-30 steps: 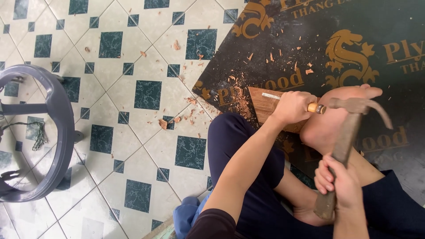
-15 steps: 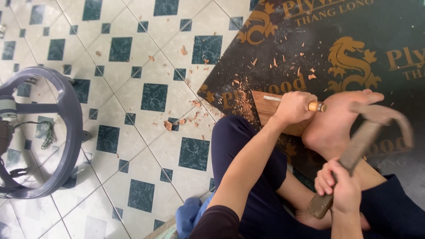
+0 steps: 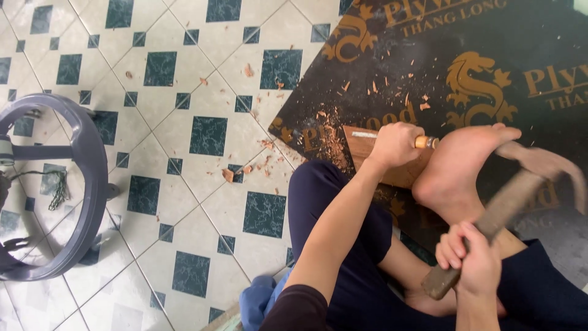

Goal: The person uses a hammer and chisel to carve a piece of wood while sitting on the floor.

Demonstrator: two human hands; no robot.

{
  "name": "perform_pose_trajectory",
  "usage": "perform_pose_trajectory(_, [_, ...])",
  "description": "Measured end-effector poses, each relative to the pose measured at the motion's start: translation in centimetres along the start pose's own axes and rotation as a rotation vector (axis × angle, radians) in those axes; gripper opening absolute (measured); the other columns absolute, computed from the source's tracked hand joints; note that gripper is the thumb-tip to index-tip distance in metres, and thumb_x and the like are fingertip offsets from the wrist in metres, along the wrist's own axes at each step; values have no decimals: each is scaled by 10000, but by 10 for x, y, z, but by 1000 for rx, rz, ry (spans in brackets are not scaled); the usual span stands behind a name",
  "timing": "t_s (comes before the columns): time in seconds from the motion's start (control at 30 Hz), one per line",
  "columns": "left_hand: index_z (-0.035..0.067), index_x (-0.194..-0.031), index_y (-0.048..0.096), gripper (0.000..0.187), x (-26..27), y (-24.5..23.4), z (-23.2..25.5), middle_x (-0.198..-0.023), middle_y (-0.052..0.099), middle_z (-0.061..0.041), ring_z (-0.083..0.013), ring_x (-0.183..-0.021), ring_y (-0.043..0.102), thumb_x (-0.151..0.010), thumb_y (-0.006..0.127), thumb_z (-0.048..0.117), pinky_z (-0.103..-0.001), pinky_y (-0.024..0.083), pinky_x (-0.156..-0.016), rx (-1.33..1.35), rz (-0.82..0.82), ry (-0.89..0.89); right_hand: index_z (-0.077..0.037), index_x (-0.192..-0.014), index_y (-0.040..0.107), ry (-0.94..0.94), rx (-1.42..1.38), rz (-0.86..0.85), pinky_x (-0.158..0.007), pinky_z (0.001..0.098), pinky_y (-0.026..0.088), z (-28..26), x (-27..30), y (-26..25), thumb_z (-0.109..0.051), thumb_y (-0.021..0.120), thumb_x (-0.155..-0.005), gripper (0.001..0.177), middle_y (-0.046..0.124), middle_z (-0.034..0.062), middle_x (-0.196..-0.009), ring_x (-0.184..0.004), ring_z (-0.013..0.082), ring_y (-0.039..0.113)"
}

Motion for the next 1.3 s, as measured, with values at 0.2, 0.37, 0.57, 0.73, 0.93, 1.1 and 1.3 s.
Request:
perform_pose_trajectory(0.2, [138, -673, 673, 30, -1, 0, 5, -656, 688, -36, -298, -620, 637, -666, 691, 160, -413, 472, -585, 33, -4, 22, -145, -918, 475, 34, -40, 31, -352, 229, 262, 19, 2, 21, -125, 450, -979, 69, 360, -45, -565, -400, 59, 307])
perform_pose_trajectory(0.37, [140, -622, 625, 101, -5, -7, -2, -601, 640, -16, -277, -563, 604, -634, 720, 173, -406, 440, -552, -10, 12, 48, -63, -1084, 505, 145, 107, 31, -327, 243, 270, 26, -5, 19, -123, 495, -1006, 100, 374, -2, -585, -392, 84, 329])
perform_pose_trajectory(0.57, [143, -641, 647, 60, -3, -5, -2, -615, 660, -7, -255, -575, 606, -638, 707, 134, -390, 446, -568, 8, -41, -17, -193, -964, 511, -49, -152, 47, -379, 221, 268, 18, 1, 35, -142, 436, -1006, 100, 366, -51, -575, -421, 53, 304])
perform_pose_trajectory(0.73, [142, -655, 630, 53, 0, -15, -17, -656, 675, -25, -299, -641, 628, -617, 668, 146, -415, 454, -594, -12, 14, -19, -98, -989, 503, 186, -30, 2, -319, 232, 257, 45, -10, 37, -140, 494, -993, 43, 390, -25, -569, -388, 63, 326])
perform_pose_trajectory(0.93, [160, -648, 659, 80, 0, -9, -20, -660, 694, -15, -296, -658, 651, -604, 660, 92, -424, 478, -603, -16, -10, -10, -103, -1066, 503, 213, 15, 3, -325, 241, 274, 50, -14, 45, -113, 479, -977, 93, 389, -18, -564, -380, 76, 322])
perform_pose_trajectory(1.1, [141, -743, 711, 121, -1, -31, -11, -734, 723, -34, -304, -679, 659, -629, 674, 121, -409, 486, -632, 105, 80, -52, -97, -988, 501, 146, 72, -3, -324, 234, 272, 30, 4, 32, -146, 492, -1023, 62, 371, -15, -560, -387, 71, 320])
perform_pose_trajectory(1.3, [147, -698, 688, 73, 1, 9, 27, -699, 699, 19, -240, -635, 632, -631, 684, 119, -373, 461, -600, 173, -29, 109, -117, -955, 495, -18, 13, 59, -355, 208, 273, -6, 20, 6, -132, 441, -1044, 104, 378, -39, -580, -412, 43, 320])
Point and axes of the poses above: each hand's wrist, its own x-axis away from the middle knuckle, its own y-axis out of the palm, z = x × y, the point moved 6 cm from there along -x, towards the middle knuckle
